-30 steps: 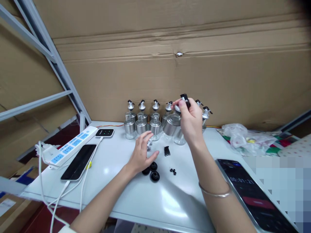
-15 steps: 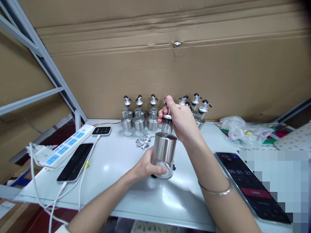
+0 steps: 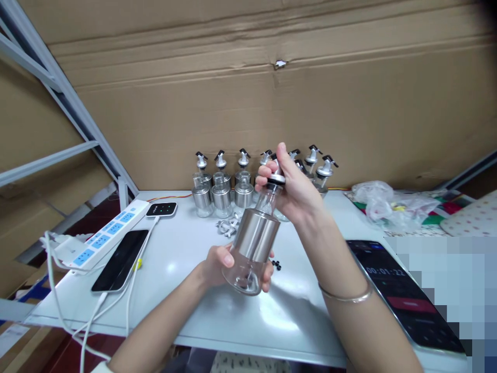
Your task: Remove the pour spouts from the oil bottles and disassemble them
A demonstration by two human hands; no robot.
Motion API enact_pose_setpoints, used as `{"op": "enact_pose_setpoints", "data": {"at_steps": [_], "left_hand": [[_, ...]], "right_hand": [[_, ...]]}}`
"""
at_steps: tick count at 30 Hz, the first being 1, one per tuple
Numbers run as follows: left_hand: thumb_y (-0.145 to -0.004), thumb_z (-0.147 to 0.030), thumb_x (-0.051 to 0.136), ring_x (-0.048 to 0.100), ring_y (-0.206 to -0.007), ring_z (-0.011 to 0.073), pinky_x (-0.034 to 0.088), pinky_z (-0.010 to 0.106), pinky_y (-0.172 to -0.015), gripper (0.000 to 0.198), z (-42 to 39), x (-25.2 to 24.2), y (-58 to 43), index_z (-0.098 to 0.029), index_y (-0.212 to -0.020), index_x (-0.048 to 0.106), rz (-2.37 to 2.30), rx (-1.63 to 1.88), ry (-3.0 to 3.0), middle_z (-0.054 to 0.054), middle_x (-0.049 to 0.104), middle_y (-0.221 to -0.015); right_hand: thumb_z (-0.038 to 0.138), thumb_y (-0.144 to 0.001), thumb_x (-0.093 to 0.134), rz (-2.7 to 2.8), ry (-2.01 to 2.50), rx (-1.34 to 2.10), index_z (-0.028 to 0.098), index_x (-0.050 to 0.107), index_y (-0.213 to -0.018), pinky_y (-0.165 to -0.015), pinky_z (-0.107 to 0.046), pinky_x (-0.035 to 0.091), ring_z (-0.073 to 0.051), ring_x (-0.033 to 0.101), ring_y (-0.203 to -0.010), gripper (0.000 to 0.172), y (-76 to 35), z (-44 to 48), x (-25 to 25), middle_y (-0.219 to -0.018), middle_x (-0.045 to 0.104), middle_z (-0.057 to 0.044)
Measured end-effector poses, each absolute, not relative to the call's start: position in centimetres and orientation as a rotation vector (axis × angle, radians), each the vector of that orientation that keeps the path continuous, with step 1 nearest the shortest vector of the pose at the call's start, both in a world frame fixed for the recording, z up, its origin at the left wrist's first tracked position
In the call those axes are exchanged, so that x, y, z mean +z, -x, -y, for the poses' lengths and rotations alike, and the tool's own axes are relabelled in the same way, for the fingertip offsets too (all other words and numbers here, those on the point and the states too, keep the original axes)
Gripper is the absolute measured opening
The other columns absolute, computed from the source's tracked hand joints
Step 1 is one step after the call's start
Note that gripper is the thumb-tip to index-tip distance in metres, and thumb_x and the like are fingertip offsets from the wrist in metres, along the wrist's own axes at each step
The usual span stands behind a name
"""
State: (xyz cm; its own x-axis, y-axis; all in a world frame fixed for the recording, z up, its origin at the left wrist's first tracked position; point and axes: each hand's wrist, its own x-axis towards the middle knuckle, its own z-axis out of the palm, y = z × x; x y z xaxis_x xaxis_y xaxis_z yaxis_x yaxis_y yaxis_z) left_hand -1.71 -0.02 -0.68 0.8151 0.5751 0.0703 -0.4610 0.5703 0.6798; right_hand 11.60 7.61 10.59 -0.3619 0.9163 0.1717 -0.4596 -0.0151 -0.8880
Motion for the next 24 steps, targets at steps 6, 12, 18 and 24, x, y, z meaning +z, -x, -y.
{"op": "enact_pose_setpoints", "data": {"at_steps": [6,12,18,24], "left_hand": [[-0.044,-0.025,0.059,0.06,-0.07,0.0207,0.041,0.03,-0.066,0.058,-0.2,-0.5,2.1,-0.011,-0.1,0.059,-0.242,0.672,-0.762,0.007,0.064,-0.079],[-0.042,-0.019,0.056,0.061,-0.072,0.0213,0.042,0.031,-0.067,0.057,-0.2,-0.6,1.9,-0.012,-0.099,0.06,-0.303,0.761,-0.781,0.007,0.065,-0.081],[-0.046,-0.02,0.06,0.063,-0.07,0.0205,0.044,0.03,-0.063,0.049,-0.8,-1.5,2.5,-0.012,-0.095,0.06,-0.405,0.82,-0.822,0.007,0.066,-0.08],[-0.05,-0.021,0.065,0.063,-0.071,0.0208,0.046,0.032,-0.066,0.049,-1.0,-1.7,2.7,-0.012,-0.098,0.058,-0.445,0.805,-0.958,0.008,0.066,-0.082]], "right_hand": [[0.069,-0.07,0.055,1.155,0.497,1.541,0.025,0.025,-0.056,-0.06,-0.027,0.05,-0.01,0.046,-0.053,0.055,-10.6,-8.1,9.7,-0.051,0.031,0.006],[0.067,-0.072,0.055,1.094,0.397,1.292,0.024,0.028,-0.057,-0.063,-0.027,0.051,-0.011,0.05,-0.058,0.053,-11.1,-9.7,8.6,-0.053,0.038,0.005],[0.041,-0.07,0.07,1.498,0.599,1.261,0.023,0.054,-0.076,-0.036,-0.019,0.028,-0.006,0.037,-0.04,0.024,-14.8,-8.8,9.5,-0.048,0.044,0.008],[0.032,-0.069,0.07,2.221,0.821,1.301,0.019,0.062,-0.07,-0.039,-0.019,0.033,-0.007,0.044,-0.043,0.015,-15.6,-8.2,9.5,-0.05,0.053,0.006]]}}
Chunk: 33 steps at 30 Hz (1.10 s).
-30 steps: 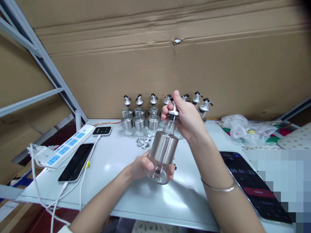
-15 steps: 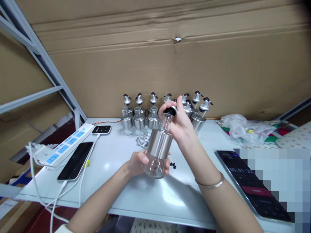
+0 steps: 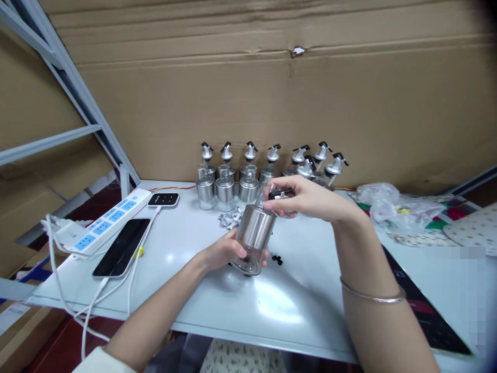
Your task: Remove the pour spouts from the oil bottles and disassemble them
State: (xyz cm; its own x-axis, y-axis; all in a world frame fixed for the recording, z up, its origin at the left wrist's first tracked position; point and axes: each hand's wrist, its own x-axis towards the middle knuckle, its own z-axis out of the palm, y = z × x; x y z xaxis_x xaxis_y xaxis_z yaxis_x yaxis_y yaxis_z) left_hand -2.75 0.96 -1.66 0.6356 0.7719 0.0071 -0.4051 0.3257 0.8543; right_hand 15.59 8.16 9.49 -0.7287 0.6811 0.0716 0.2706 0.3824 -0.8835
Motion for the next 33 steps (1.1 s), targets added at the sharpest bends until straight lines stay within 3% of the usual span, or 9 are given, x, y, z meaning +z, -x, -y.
{"op": "enact_pose_setpoints", "data": {"at_steps": [6,12,17,22,24,27,29,33], "left_hand": [[-0.073,-0.041,0.052,0.061,-0.093,0.0254,0.045,0.04,-0.083,0.045,-0.9,-0.6,2.8,-0.017,-0.111,0.05,-0.691,1.214,-1.227,0.01,0.063,-0.101],[-0.086,-0.035,0.047,0.048,-0.118,0.0229,0.033,0.041,-0.104,0.029,-1.3,-1.5,3.6,-0.022,-0.112,0.05,-1.46,1.61,-1.969,0.008,0.054,-0.119],[-0.092,-0.042,0.034,0.023,-0.138,0.0212,0.019,0.042,-0.114,0.043,-2.5,-2.4,4.2,-0.023,-0.13,0.034,-1.633,1.78,-1.693,0.01,0.029,-0.145],[-0.09,-0.042,0.036,0.008,-0.143,0.0218,0.013,0.043,-0.116,0.045,-4.6,-3.7,6.0,-0.025,-0.132,0.029,-1.768,1.839,-1.157,0.008,0.014,-0.152],[-0.089,-0.038,0.039,0.012,-0.142,0.0231,0.014,0.044,-0.115,0.04,-5.2,-3.9,6.4,-0.024,-0.126,0.034,-1.782,1.851,-1.063,0.01,0.019,-0.149],[-0.083,-0.034,0.049,0.035,-0.128,0.0244,0.028,0.043,-0.11,0.028,-4.5,-2.8,5.5,-0.022,-0.107,0.045,-1.735,2.0,-1.191,0.011,0.04,-0.129],[-0.081,-0.032,0.052,0.052,-0.105,0.0223,0.042,0.042,-0.097,0.015,-2.1,-1.1,3.8,-0.022,-0.093,0.051,-1.47,1.974,-1.386,0.008,0.052,-0.102],[-0.085,-0.03,0.044,0.06,-0.084,0.0204,0.054,0.04,-0.07,0.015,6.4,2.0,-0.1,-0.034,-0.092,0.057,-0.989,1.67,-1.67,0.004,0.055,-0.081]], "right_hand": [[0.031,-0.064,0.073,1.976,0.843,1.045,0.018,0.062,-0.064,-0.039,-0.022,0.03,-0.007,0.043,-0.041,0.016,-16.6,-7.7,10.6,-0.049,0.053,0.005],[0.032,-0.071,0.068,1.885,0.998,0.567,0.019,0.062,-0.065,-0.045,-0.024,0.033,-0.009,0.044,-0.044,0.015,-18.0,-8.2,10.9,-0.048,0.051,0.004],[0.029,-0.073,0.065,2.001,1.159,0.168,0.018,0.065,-0.07,-0.051,-0.025,0.033,-0.011,0.044,-0.048,0.012,-17.1,-10.5,8.7,-0.052,0.056,0.0],[0.032,-0.075,0.063,2.092,1.278,-0.002,0.016,0.07,-0.083,-0.054,-0.026,0.033,-0.014,0.046,-0.051,0.019,-16.5,-12.7,6.2,-0.057,0.06,-0.003],[0.032,-0.076,0.062,2.12,1.304,-0.015,0.016,0.071,-0.086,-0.056,-0.027,0.034,-0.015,0.049,-0.054,0.02,-16.5,-13.1,5.5,-0.06,0.062,-0.004],[0.032,-0.078,0.061,2.141,1.31,-0.041,0.016,0.07,-0.088,-0.057,-0.028,0.035,-0.017,0.052,-0.056,0.021,-16.3,-13.4,4.8,-0.062,0.063,-0.006],[0.032,-0.079,0.06,2.149,1.318,-0.033,0.017,0.069,-0.089,-0.057,-0.028,0.034,-0.018,0.053,-0.056,0.02,-16.1,-13.7,4.3,-0.062,0.062,-0.005],[0.027,-0.077,0.061,2.085,1.317,0.018,0.02,0.063,-0.092,-0.055,-0.028,0.033,-0.017,0.051,-0.056,0.017,-15.6,-13.7,4.3,-0.062,0.059,-0.002]]}}
